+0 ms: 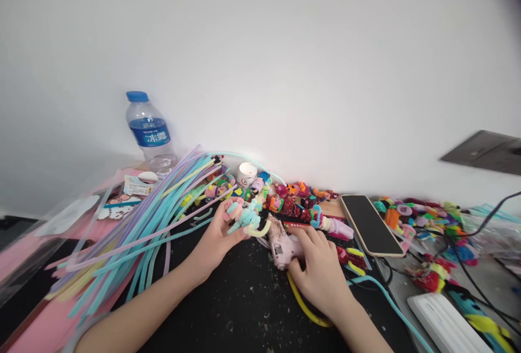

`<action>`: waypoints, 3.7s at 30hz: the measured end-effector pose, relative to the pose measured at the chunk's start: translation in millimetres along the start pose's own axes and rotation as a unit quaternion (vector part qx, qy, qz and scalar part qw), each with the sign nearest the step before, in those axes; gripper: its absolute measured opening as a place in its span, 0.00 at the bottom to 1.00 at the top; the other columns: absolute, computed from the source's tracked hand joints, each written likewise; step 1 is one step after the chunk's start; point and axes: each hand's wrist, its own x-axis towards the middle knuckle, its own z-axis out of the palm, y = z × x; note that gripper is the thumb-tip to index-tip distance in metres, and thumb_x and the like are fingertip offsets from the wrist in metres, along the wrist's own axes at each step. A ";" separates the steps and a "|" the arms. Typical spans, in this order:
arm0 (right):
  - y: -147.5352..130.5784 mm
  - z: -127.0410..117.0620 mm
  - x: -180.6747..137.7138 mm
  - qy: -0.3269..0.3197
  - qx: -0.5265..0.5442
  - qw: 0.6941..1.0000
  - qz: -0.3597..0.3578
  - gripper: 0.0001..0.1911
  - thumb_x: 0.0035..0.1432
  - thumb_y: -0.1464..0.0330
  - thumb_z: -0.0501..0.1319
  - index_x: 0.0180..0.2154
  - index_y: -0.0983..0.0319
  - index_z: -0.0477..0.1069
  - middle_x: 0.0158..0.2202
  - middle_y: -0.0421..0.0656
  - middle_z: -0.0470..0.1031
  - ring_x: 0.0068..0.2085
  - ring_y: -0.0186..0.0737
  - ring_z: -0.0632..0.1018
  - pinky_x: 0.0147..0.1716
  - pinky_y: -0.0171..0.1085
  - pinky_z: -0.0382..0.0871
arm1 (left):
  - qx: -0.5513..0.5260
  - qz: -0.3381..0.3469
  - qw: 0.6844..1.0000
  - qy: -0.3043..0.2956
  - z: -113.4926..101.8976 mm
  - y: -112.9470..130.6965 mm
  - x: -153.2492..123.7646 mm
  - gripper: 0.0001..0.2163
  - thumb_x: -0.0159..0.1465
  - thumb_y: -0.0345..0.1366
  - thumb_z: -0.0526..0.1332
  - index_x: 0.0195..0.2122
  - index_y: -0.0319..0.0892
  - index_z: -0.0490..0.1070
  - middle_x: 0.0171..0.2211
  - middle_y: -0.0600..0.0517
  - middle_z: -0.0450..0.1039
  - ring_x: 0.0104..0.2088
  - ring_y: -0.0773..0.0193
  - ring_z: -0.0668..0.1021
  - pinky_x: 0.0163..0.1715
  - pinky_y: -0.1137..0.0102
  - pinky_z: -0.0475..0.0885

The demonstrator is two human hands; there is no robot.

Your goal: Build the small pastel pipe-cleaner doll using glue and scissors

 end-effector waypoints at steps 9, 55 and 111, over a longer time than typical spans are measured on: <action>15.5 4.5 0.8 0.024 0.034 0.998 -0.042 0.25 0.45 0.76 0.57 0.48 0.59 0.67 0.41 0.45 0.73 0.43 0.49 0.71 0.40 0.45 0.63 | 0.048 -0.004 0.999 -0.014 1.2 4.6 -0.4 0.27 0.55 0.38 0.65 0.52 0.46 0.54 0.42 0.50 0.69 0.40 0.60 0.75 0.38 0.68 0.71; 27.1 9.3 -2.9 0.046 0.367 0.929 -0.005 0.05 0.49 0.66 0.60 0.27 0.62 0.71 0.24 0.42 0.74 0.26 0.40 0.73 0.25 0.34 0.68 | 0.128 0.037 0.990 -0.038 0.7 1.2 -3.8 0.19 0.53 0.32 0.64 0.44 0.46 0.58 0.36 0.55 0.67 0.38 0.64 0.73 0.43 0.67 0.68; -16.3 8.2 -18.5 0.138 0.240 0.940 -0.200 0.07 0.56 0.74 0.62 0.34 0.60 0.65 0.26 0.40 0.68 0.28 0.37 0.69 0.27 0.35 0.62 | 0.319 0.118 0.937 -0.073 6.9 3.3 -18.6 0.18 0.56 0.31 0.62 0.48 0.46 0.62 0.47 0.50 0.71 0.45 0.60 0.74 0.46 0.68 0.67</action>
